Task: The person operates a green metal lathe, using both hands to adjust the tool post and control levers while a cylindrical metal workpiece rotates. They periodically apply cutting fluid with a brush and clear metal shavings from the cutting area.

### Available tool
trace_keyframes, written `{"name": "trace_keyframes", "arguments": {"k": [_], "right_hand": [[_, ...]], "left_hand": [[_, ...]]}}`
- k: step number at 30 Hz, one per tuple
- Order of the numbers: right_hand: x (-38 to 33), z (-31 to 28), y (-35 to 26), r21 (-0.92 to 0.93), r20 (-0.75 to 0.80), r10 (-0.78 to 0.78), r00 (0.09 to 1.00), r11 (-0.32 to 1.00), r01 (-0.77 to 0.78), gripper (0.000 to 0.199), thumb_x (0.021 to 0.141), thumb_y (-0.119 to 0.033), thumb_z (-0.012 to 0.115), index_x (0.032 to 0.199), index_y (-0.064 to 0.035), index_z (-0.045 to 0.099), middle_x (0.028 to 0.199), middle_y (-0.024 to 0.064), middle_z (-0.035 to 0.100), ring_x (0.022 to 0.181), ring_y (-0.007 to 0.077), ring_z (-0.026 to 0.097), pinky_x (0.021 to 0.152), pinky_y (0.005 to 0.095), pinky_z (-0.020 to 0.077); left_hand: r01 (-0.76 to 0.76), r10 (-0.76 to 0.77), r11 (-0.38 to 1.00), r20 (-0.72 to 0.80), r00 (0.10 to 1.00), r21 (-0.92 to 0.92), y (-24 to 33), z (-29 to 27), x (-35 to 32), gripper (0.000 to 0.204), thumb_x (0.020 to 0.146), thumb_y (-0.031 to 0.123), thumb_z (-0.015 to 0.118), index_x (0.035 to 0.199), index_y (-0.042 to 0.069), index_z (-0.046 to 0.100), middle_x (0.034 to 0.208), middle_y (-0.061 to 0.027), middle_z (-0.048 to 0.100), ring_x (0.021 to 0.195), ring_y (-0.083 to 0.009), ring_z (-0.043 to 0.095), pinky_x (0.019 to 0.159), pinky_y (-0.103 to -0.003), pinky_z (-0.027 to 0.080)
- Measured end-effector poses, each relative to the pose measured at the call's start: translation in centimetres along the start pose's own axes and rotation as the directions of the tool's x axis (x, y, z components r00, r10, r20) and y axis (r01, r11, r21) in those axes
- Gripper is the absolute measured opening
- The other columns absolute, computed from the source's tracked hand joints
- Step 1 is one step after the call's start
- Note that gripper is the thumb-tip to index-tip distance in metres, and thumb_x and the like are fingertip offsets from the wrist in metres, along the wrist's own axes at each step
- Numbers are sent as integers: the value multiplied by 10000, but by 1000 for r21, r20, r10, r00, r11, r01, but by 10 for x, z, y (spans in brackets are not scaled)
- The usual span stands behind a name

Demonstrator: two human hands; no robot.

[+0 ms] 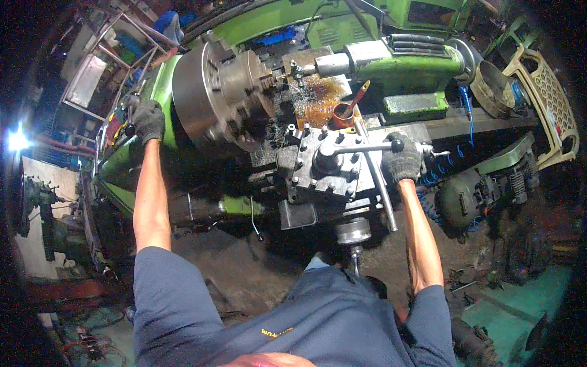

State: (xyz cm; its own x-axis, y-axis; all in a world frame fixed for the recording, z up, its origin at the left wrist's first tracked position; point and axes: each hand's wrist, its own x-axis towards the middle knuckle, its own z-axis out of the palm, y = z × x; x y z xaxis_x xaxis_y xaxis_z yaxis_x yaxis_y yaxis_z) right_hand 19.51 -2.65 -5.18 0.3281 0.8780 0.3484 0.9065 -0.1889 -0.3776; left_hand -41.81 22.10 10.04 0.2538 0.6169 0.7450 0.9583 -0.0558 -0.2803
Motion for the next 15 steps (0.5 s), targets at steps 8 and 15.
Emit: {"name": "trace_keyframes", "arguments": {"k": [8,15], "right_hand": [[0,4,2,-21,-5,-12,1000,1000,12,138,815,-194,623,900,-120,703,920,132,703,904,343,675,800,434,523],[1,-4,-4,-1,58,26,998,1000,-26,142,815,-197,628,904,-120,707,919,139,704,901,347,675,807,431,524]], "left_hand": [[-45,45,999,23,999,28,-4,4,0,208,822,230,570,693,99,667,773,-139,669,749,-315,647,682,-428,484],[-18,17,1000,37,999,11,4,-10,0,153,801,214,579,720,136,683,812,-120,678,779,-321,648,713,-433,485]]}}
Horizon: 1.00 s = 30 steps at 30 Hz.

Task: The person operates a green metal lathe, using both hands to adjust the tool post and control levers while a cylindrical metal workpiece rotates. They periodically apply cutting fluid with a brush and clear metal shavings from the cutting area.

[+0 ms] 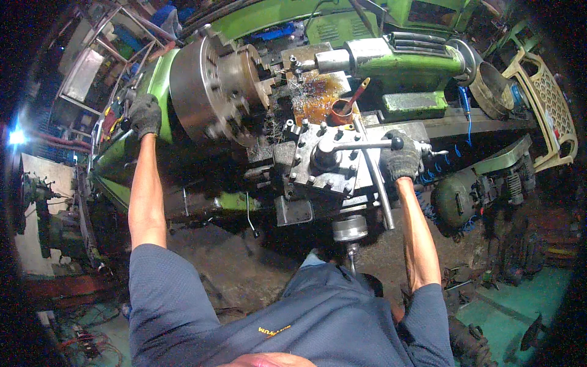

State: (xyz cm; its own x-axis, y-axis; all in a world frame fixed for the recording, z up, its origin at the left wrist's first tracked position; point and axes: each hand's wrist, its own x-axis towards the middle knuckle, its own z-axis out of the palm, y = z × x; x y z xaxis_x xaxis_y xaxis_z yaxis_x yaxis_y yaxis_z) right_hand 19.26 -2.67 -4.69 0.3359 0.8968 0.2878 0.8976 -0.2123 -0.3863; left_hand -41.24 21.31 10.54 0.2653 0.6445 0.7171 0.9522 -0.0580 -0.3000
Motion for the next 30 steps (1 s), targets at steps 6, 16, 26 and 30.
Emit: {"name": "trace_keyframes", "arguments": {"k": [6,16,26,30], "right_hand": [[-1,-1,-3,35,-27,20,999,999,-19,139,827,-208,635,913,-126,709,903,142,705,894,350,677,804,437,524],[-2,5,2,17,-27,22,999,1000,-21,144,837,-217,637,921,-122,707,916,142,706,908,350,677,811,436,522],[-3,3,0,19,-40,36,999,999,-36,161,838,-222,633,924,-107,706,928,145,707,923,348,675,821,433,519],[-1,1,-3,31,-14,19,1000,999,-18,147,834,-215,631,911,-109,697,917,145,704,913,349,675,813,434,520]], "left_hand": [[3,-5,999,41,999,37,-2,-2,-1,140,800,202,581,735,128,680,813,-132,674,783,-329,647,715,-445,484],[6,-8,1000,48,999,24,1,-3,-1,133,807,186,578,732,139,678,783,-125,659,760,-334,640,700,-462,476],[-10,10,1000,26,1000,-16,-3,0,-1,145,812,190,568,710,145,662,771,-110,651,768,-323,638,693,-456,474],[-32,31,999,19,999,28,-7,5,-2,138,808,191,575,712,148,665,778,-106,654,764,-314,639,686,-445,474]]}}
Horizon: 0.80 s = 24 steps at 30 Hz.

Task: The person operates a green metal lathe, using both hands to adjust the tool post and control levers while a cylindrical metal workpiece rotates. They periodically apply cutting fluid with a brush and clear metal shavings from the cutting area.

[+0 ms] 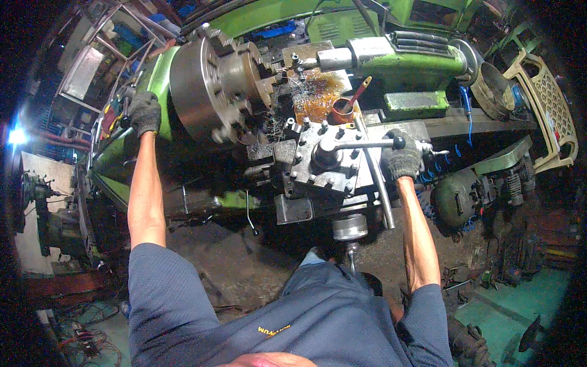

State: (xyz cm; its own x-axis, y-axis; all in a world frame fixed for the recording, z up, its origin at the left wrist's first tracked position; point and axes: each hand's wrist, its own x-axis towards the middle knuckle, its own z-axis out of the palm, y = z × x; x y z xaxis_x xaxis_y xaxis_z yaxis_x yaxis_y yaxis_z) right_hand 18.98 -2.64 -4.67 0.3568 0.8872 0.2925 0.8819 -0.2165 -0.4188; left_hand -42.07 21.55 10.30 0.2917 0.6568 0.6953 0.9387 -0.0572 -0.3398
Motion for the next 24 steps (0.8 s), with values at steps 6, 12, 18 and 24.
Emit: {"name": "trace_keyframes", "arguments": {"k": [6,12,18,24], "right_hand": [[0,4,5,-42,-13,-14,1000,999,13,142,840,-214,628,916,-115,696,920,136,705,909,344,677,813,432,522],[0,4,5,-42,-1,-7,1000,999,7,140,841,-216,633,921,-121,698,929,128,708,913,342,678,820,430,523],[0,5,5,-32,-13,-20,1000,999,19,141,836,-212,634,919,-117,698,925,140,705,911,352,674,820,429,520],[-1,7,7,-1,-39,-4,999,1000,4,154,838,-219,632,926,-109,695,912,154,699,907,360,669,815,434,516]], "left_hand": [[32,-31,999,33,999,-29,7,-8,3,135,800,181,572,719,150,676,796,-107,664,771,-312,643,691,-442,480],[41,-40,997,6,999,-68,7,-10,2,138,791,167,563,717,148,679,798,-109,666,776,-317,644,704,-442,485],[16,-16,1000,11,1000,2,2,-1,0,135,786,180,566,717,148,678,805,-105,665,778,-319,642,707,-446,484],[26,-25,999,27,999,-31,0,0,1,137,794,191,570,717,157,679,808,-99,666,774,-315,638,691,-445,484]]}}
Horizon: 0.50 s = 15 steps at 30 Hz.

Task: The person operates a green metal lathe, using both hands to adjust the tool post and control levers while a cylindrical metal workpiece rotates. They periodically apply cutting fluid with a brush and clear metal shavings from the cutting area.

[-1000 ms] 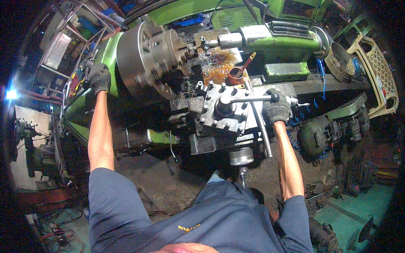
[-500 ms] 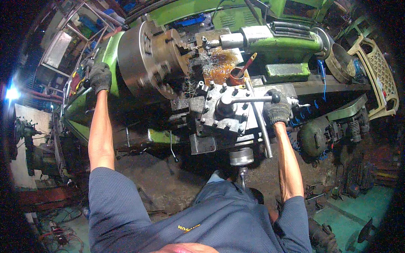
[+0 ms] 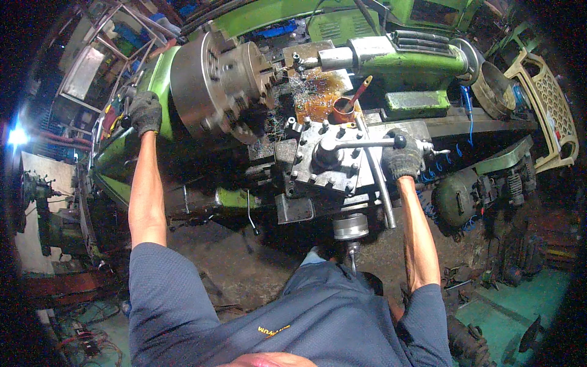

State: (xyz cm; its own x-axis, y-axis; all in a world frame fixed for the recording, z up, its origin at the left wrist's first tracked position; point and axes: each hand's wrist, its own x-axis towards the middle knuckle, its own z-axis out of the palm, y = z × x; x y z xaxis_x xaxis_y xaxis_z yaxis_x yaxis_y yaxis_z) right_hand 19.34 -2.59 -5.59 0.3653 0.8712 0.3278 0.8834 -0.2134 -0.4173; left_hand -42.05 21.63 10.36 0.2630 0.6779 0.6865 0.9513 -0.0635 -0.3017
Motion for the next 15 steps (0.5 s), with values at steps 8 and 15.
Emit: {"name": "trace_keyframes", "arguments": {"k": [8,15], "right_hand": [[-1,-2,-1,8,21,5,1000,1000,-5,161,840,-227,635,941,-119,699,936,150,698,909,355,669,810,434,517],[-1,-1,0,0,37,10,999,1000,-10,149,839,-217,630,929,-120,696,929,150,697,910,355,670,806,437,519]], "left_hand": [[25,-25,1000,-14,1000,1,6,-7,0,135,801,188,580,708,157,673,784,-96,661,760,-311,638,678,-436,483],[-11,10,1000,-44,999,-14,2,0,0,149,808,182,568,692,149,655,774,-101,655,755,-311,639,682,-437,481]]}}
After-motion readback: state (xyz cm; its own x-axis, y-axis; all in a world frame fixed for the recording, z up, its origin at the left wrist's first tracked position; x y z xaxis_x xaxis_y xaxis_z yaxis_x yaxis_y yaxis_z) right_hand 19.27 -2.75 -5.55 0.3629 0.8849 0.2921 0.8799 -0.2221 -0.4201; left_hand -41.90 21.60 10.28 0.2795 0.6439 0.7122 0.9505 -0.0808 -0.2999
